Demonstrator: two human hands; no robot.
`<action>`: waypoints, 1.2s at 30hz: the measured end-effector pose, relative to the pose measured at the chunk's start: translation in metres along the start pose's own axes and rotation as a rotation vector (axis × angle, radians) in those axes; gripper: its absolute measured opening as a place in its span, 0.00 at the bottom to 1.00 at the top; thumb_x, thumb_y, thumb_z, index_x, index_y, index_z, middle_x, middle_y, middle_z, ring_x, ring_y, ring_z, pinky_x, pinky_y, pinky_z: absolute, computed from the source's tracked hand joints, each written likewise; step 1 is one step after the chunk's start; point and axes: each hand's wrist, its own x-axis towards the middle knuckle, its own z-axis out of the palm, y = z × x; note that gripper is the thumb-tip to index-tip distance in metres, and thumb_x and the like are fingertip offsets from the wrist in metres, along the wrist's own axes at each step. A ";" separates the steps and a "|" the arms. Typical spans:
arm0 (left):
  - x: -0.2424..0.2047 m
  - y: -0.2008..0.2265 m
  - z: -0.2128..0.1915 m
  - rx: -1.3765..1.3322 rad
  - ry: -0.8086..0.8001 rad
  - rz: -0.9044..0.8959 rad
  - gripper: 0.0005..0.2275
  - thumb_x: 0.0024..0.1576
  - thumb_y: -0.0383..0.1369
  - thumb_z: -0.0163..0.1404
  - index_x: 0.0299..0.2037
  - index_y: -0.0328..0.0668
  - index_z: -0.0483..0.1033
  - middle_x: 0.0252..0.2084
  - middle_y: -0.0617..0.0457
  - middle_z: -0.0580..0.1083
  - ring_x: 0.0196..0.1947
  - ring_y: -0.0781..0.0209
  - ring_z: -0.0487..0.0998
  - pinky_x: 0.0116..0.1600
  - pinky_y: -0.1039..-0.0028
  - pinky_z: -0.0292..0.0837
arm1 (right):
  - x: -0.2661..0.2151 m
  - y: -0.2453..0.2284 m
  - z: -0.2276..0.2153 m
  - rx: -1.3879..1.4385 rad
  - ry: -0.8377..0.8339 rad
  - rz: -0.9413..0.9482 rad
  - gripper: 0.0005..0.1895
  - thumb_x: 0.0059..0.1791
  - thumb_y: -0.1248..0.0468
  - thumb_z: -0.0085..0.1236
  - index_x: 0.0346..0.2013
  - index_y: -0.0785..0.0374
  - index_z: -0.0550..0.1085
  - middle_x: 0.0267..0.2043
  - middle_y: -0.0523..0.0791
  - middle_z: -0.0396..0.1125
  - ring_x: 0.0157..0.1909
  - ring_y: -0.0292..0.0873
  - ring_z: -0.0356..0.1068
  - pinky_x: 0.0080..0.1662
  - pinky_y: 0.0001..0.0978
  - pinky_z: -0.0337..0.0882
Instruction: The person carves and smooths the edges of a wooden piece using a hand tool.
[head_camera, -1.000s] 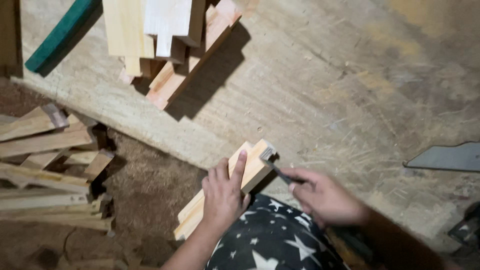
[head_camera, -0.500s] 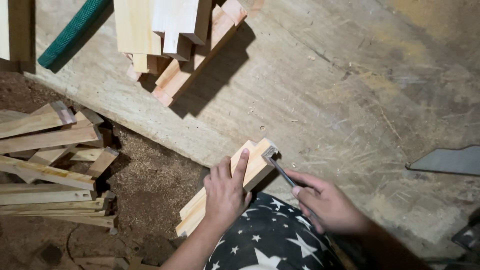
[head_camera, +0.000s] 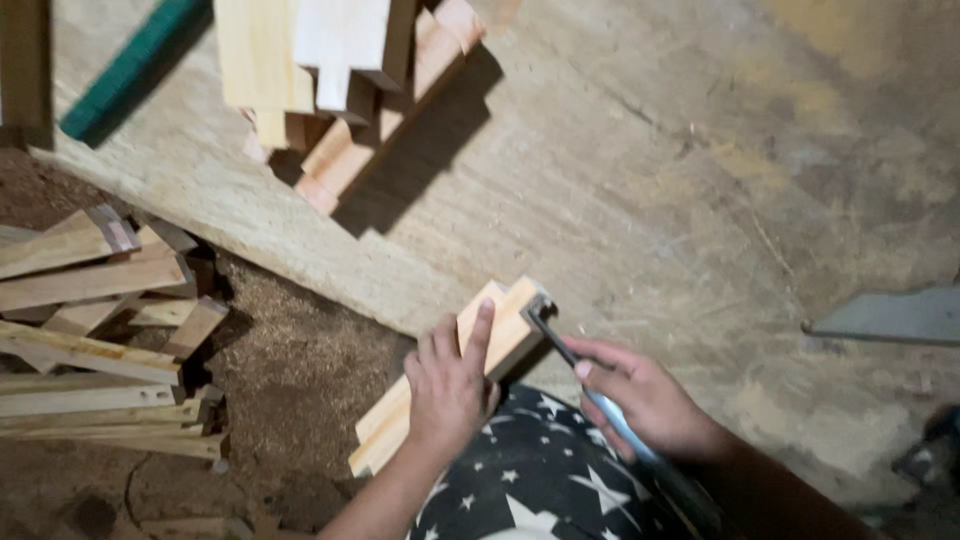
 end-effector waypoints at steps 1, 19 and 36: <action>0.000 -0.001 0.001 -0.008 -0.001 -0.010 0.51 0.40 0.36 0.68 0.74 0.52 0.46 0.62 0.32 0.59 0.55 0.35 0.63 0.51 0.47 0.60 | 0.000 0.005 0.000 0.147 0.013 0.027 0.27 0.54 0.61 0.44 0.69 0.55 0.66 0.16 0.43 0.62 0.09 0.36 0.58 0.15 0.27 0.58; 0.004 -0.003 -0.001 -0.034 -0.007 -0.017 0.51 0.40 0.36 0.67 0.74 0.53 0.46 0.61 0.33 0.60 0.56 0.36 0.63 0.52 0.47 0.60 | -0.006 -0.015 0.002 -0.064 -0.051 -0.001 0.27 0.53 0.60 0.44 0.69 0.52 0.65 0.14 0.44 0.61 0.09 0.36 0.58 0.15 0.28 0.59; 0.017 -0.055 -0.093 -1.900 0.712 -0.671 0.21 0.62 0.37 0.49 0.59 0.28 0.63 0.56 0.33 0.69 0.57 0.44 0.78 0.60 0.56 0.74 | -0.024 0.004 -0.052 -0.180 0.475 -0.374 0.29 0.53 0.60 0.46 0.70 0.57 0.60 0.23 0.45 0.65 0.16 0.38 0.63 0.22 0.32 0.65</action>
